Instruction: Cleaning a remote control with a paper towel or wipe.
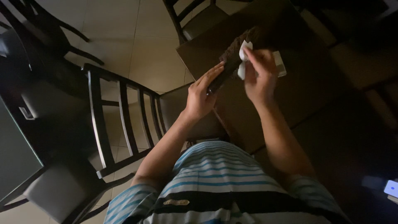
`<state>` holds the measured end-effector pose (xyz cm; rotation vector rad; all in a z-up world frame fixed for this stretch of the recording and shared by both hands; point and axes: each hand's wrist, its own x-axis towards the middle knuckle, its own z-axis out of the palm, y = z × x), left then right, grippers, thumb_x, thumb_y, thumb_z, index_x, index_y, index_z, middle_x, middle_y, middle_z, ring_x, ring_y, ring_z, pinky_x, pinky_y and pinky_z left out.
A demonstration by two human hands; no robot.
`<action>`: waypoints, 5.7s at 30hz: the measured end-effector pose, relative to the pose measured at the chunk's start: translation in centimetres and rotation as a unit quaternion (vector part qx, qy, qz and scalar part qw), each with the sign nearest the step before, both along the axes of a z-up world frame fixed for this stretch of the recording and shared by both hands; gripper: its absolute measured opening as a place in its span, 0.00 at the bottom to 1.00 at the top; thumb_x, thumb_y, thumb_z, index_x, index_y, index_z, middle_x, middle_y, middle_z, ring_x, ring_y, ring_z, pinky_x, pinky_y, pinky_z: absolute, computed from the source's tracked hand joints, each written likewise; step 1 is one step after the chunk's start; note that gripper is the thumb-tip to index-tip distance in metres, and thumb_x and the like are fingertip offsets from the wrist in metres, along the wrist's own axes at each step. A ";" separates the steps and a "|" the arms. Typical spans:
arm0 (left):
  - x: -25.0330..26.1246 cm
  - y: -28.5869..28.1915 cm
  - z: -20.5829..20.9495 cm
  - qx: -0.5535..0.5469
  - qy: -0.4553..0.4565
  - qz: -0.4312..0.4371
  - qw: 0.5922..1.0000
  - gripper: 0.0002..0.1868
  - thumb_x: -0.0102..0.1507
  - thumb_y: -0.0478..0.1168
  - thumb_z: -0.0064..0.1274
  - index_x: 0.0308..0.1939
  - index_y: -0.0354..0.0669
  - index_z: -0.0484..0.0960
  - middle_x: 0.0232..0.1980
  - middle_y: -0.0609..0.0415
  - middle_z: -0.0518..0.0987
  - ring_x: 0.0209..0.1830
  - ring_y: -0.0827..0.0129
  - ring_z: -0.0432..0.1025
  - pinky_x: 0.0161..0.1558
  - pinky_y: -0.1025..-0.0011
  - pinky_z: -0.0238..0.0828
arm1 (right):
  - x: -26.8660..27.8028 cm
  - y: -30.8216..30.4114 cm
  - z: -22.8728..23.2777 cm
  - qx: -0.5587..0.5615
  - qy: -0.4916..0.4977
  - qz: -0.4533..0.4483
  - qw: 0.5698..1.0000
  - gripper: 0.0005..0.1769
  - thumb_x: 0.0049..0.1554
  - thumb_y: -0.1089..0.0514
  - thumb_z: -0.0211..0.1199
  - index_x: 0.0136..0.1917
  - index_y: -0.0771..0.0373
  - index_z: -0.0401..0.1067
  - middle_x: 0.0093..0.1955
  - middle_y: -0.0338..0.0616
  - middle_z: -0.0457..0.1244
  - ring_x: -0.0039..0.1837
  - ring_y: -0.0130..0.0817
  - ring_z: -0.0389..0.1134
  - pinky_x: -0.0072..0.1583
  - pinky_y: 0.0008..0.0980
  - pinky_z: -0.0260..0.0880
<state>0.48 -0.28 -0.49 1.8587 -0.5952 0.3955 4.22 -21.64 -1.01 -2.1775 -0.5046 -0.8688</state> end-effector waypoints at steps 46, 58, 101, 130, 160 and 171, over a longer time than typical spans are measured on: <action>-0.7 -1.7 -0.2 0.079 -0.053 0.002 0.995 0.36 0.51 0.18 0.52 0.63 0.37 0.68 0.76 0.41 0.68 0.77 0.47 0.66 0.73 0.57 0.72 | 0.6 -2.9 -1.6 -0.015 0.019 0.172 0.985 0.17 0.64 0.69 0.62 0.66 0.65 0.74 0.51 0.49 0.70 0.48 0.41 0.72 0.49 0.36 0.73; -4.9 16.1 0.7 0.055 -0.124 -0.058 0.989 0.33 0.55 0.24 0.63 0.63 0.37 0.67 0.75 0.40 0.69 0.77 0.46 0.66 0.73 0.55 0.71 | -11.2 18.8 4.7 -0.030 0.013 0.099 0.995 0.22 0.62 0.71 0.62 0.69 0.65 0.71 0.58 0.54 0.69 0.57 0.49 0.73 0.59 0.41 0.75; -32.2 20.9 0.7 -0.048 -0.098 -0.227 0.968 0.31 0.58 0.21 0.58 0.63 0.40 0.70 0.72 0.45 0.73 0.71 0.50 0.73 0.69 0.63 0.75 | -45.5 26.4 6.0 -0.027 -0.008 -0.134 0.991 0.21 0.63 0.70 0.59 0.69 0.68 0.71 0.59 0.55 0.69 0.57 0.48 0.74 0.58 0.40 0.74; -23.4 28.0 -0.9 -0.036 -0.088 -0.294 0.951 0.31 0.61 0.25 0.64 0.65 0.41 0.68 0.71 0.46 0.74 0.69 0.53 0.75 0.68 0.62 0.77 | -39.9 36.2 5.4 -0.104 -0.015 -0.188 0.977 0.18 0.70 0.64 0.54 0.72 0.66 0.69 0.58 0.54 0.70 0.55 0.44 0.73 0.57 0.40 0.75; -26.2 21.7 -0.8 -0.121 -0.132 -0.227 0.957 0.25 0.67 0.29 0.63 0.61 0.41 0.65 0.71 0.38 0.74 0.71 0.50 0.73 0.66 0.63 0.77 | -39.7 25.0 3.7 -0.262 0.058 -0.195 0.943 0.23 0.61 0.64 0.62 0.68 0.51 0.79 0.48 0.46 0.71 0.51 0.43 0.75 0.61 0.51 0.78; -27.8 21.7 -1.5 -0.414 0.350 -0.194 0.817 0.17 0.73 0.36 0.50 0.65 0.38 0.71 0.50 0.48 0.73 0.47 0.61 0.68 0.52 0.60 0.68 | -38.5 22.0 5.0 0.078 -0.028 -0.179 0.980 0.17 0.72 0.67 0.59 0.73 0.70 0.70 0.64 0.56 0.70 0.63 0.42 0.73 0.65 0.37 0.74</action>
